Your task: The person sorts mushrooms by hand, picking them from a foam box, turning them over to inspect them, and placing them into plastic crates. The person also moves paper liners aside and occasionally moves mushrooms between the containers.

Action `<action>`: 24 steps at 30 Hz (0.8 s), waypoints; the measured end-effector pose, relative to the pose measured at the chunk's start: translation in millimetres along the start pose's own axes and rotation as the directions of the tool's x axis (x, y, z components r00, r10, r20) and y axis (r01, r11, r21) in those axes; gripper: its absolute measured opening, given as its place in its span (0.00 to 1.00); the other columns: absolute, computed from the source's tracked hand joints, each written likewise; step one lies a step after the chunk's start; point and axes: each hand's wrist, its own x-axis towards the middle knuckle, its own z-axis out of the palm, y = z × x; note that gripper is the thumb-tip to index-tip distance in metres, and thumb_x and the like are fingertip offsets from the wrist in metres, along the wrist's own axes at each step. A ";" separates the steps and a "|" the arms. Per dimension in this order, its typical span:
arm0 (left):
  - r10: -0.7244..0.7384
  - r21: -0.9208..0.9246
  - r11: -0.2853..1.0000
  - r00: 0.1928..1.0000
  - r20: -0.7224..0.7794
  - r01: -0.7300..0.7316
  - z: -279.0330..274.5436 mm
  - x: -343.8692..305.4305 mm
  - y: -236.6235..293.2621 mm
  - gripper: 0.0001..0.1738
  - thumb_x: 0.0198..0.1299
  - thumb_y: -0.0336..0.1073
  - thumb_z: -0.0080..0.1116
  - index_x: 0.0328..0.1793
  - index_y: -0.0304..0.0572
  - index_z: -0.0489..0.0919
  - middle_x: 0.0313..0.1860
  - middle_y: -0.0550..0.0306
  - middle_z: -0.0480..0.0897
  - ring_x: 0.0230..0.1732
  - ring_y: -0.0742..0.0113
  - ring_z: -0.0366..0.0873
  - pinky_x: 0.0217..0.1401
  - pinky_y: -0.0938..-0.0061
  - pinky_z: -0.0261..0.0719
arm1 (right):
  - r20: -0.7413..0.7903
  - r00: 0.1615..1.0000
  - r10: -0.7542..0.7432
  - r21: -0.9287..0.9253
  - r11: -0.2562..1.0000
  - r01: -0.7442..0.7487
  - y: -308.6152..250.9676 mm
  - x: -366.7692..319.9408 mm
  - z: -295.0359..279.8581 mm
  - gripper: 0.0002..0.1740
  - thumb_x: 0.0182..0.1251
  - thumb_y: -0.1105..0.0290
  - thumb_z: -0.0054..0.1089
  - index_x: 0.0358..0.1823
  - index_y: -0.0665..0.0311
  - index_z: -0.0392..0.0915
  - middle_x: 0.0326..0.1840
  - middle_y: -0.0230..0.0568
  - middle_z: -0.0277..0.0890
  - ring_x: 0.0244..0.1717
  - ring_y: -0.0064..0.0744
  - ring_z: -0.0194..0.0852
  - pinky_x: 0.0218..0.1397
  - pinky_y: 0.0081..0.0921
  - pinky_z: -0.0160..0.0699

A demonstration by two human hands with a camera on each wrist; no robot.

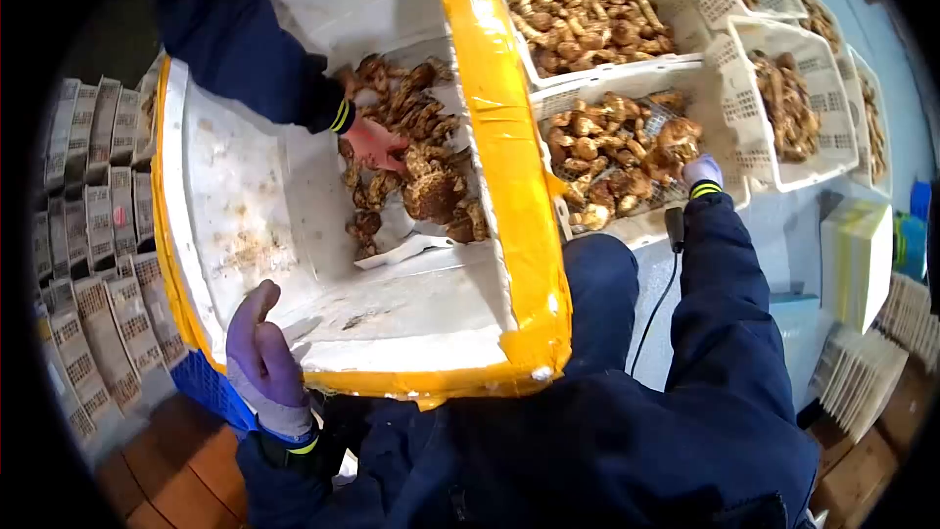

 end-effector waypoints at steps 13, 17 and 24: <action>0.015 0.116 0.993 0.995 0.099 -0.026 -7.8 4.3 10.6 0.25 0.73 0.44 0.39 0.62 0.31 0.75 0.57 0.40 0.80 0.60 0.49 0.77 0.66 0.58 0.71 | 0.006 1.000 -0.019 -0.315 0.949 0.020 -39.4 27.7 -1.9 0.34 0.64 0.62 0.54 0.73 0.51 0.63 0.76 0.46 0.61 0.75 0.50 0.58 0.73 0.45 0.63; -0.001 0.061 0.998 0.997 0.078 -0.004 -8.7 0.2 12.2 0.22 0.63 0.31 0.45 0.61 0.34 0.77 0.58 0.41 0.80 0.60 0.46 0.76 0.66 0.57 0.71 | -0.275 0.854 -0.441 -0.121 0.898 0.424 -54.6 11.3 -89.1 0.26 0.65 0.59 0.53 0.64 0.57 0.74 0.58 0.51 0.79 0.59 0.54 0.76 0.62 0.42 0.73; 0.228 -0.063 0.971 0.973 -0.022 -0.229 -12.0 -1.1 -8.2 0.22 0.67 0.41 0.48 0.60 0.35 0.79 0.56 0.43 0.81 0.59 0.45 0.76 0.65 0.56 0.72 | -0.606 0.239 -0.758 0.293 0.066 0.954 -185.3 -261.1 -324.5 0.18 0.74 0.67 0.55 0.61 0.62 0.78 0.55 0.40 0.82 0.54 0.27 0.80 0.61 0.22 0.75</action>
